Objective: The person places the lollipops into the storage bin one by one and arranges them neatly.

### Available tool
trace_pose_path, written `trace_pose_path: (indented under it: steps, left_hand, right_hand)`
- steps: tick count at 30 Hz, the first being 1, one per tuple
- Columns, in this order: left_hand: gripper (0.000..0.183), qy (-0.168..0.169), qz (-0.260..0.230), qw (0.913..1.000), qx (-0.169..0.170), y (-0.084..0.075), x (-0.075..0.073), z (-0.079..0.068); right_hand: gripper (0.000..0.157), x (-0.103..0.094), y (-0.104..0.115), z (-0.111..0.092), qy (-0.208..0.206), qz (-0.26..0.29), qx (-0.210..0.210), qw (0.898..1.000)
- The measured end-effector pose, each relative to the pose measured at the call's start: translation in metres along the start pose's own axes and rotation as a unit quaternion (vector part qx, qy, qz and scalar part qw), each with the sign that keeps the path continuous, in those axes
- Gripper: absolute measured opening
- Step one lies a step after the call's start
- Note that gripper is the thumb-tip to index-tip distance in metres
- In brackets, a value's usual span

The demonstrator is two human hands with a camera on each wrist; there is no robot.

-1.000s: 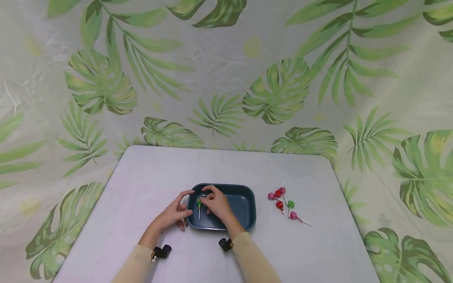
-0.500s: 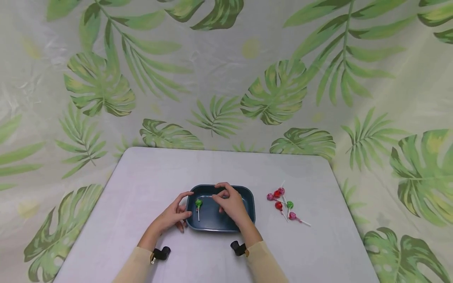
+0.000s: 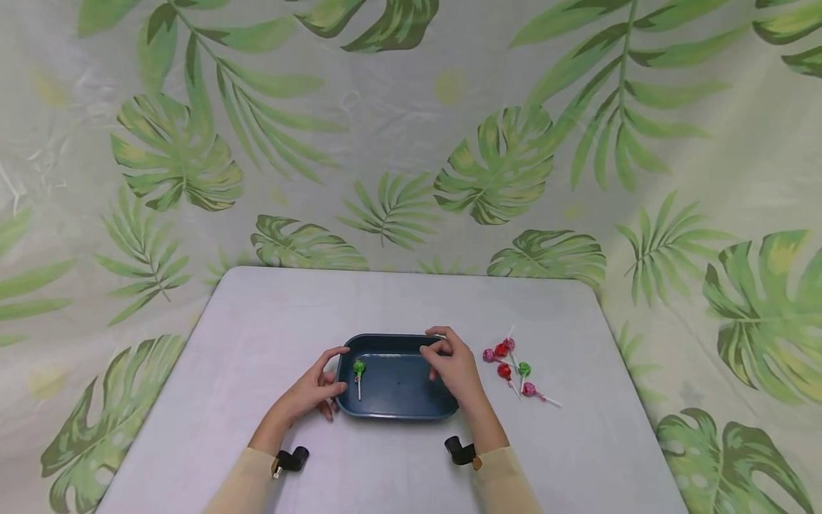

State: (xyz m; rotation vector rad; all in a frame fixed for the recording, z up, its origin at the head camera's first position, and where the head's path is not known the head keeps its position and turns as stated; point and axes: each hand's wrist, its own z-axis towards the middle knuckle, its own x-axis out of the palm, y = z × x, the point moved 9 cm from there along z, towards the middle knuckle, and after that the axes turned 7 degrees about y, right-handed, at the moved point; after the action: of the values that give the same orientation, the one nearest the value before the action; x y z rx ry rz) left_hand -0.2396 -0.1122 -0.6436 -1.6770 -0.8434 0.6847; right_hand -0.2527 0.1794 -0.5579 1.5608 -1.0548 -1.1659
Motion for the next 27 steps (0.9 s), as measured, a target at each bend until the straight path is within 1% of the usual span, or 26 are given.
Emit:
trace_pose_path:
  steps: [6,10,15,19,23,27]
  left_hand:
    - [0.078,0.001,0.003,1.0,0.001,-0.001,0.0,0.0]
    - [0.078,0.001,-0.004,1.0,0.002,-0.002,0.0,0.001]
    - [0.078,0.0,-0.01,0.9999,0.003,-0.003,-0.001,0.001]
    - [0.078,0.002,-0.003,1.0,0.001,-0.002,0.0,0.001]
    - [0.079,0.002,0.003,1.0,0.0,-0.001,0.0,0.0]
    - [0.078,0.002,0.002,1.0,0.004,-0.001,0.001,0.0]
  right_hand:
    - [0.033,-0.021,-0.011,-0.008,-0.015,0.018,0.015,1.0]
    - [0.033,-0.036,-0.017,-0.013,-0.027,0.03,0.022,0.999]
    - [0.036,-0.058,-0.025,-0.02,-0.048,0.023,0.025,0.998]
    - [0.039,-0.079,-0.039,-0.028,-0.07,0.012,0.039,0.997]
    - [0.041,-0.1,-0.057,-0.035,-0.092,-0.005,0.056,0.994]
    - [0.045,-0.118,-0.075,-0.042,-0.113,-0.019,0.083,0.99]
